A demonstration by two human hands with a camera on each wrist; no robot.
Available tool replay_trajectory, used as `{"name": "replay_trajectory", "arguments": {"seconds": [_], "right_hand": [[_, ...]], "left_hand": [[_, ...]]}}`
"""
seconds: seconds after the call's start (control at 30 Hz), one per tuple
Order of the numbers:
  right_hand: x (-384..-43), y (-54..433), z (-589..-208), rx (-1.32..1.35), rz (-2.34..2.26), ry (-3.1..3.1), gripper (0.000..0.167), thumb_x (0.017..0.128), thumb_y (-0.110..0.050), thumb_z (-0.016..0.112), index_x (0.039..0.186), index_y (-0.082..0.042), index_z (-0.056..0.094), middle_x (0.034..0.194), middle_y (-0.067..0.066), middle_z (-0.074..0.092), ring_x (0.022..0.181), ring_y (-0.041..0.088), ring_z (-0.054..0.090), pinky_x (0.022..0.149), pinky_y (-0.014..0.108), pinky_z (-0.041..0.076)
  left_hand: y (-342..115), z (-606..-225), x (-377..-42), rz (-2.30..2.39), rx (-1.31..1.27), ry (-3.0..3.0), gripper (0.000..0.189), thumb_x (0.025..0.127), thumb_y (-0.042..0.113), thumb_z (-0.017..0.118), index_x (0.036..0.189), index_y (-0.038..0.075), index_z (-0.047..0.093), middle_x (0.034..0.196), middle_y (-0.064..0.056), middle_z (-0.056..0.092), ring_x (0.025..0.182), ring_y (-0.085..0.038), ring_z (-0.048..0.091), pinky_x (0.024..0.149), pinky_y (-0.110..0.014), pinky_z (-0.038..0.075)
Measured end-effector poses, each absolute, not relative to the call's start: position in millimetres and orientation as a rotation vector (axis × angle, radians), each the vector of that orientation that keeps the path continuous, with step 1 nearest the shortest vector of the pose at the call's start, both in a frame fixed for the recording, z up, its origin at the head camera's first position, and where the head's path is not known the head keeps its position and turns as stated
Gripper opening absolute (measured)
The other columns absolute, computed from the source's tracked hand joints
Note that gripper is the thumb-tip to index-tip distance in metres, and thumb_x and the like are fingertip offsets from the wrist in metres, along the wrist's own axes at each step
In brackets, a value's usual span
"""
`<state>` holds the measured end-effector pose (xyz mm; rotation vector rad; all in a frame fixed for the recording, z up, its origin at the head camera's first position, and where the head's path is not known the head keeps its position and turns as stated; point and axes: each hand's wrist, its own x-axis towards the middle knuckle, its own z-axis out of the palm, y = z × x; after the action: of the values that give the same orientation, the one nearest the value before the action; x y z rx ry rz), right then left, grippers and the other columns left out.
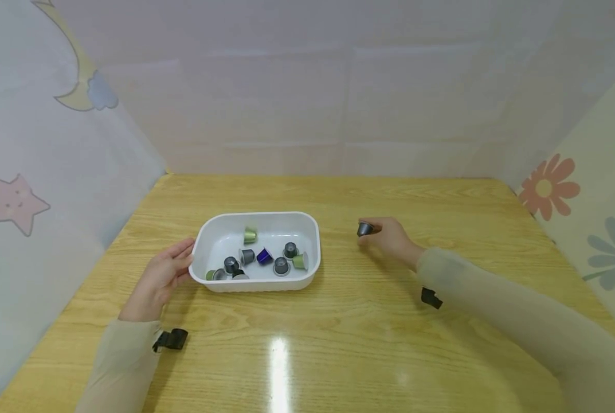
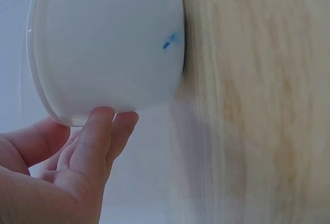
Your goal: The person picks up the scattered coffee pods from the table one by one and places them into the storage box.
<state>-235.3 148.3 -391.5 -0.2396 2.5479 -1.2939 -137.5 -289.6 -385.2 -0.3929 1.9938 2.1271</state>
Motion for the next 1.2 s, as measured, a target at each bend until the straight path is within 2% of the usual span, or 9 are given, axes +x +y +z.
{"name": "replay_trajectory", "arguments": {"seconds": [0.7,1.2], "right_hand": [[-218,114,-356,-0.329,-1.398,2.45,0.056,0.093,-0.006,0.066,0.144,0.0,0.045,0.135,0.024,0.053,0.12,0.035,0.053,0.098,0.042,0.047],[-221,81,-345,-0.36,-1.47,2.408,0.056,0.089,-0.005,0.07,0.141,-0.001,0.049,0.131,0.022,0.057,0.116,0.032,0.056,0.096,0.038,0.049]], "left_hand": [[-291,-385,-138,2.127,-0.395,2.001,0.058,0.103,0.003,0.043,0.154,0.003,0.016,0.156,-0.016,0.015,0.093,0.005,0.06,0.081,-0.019,0.052],[-291,-386,-138,2.138,-0.37,2.001,0.058,0.102,0.001,0.043,0.154,0.001,0.016,0.154,-0.017,0.015,0.091,0.004,0.061,0.079,-0.019,0.052]]}}
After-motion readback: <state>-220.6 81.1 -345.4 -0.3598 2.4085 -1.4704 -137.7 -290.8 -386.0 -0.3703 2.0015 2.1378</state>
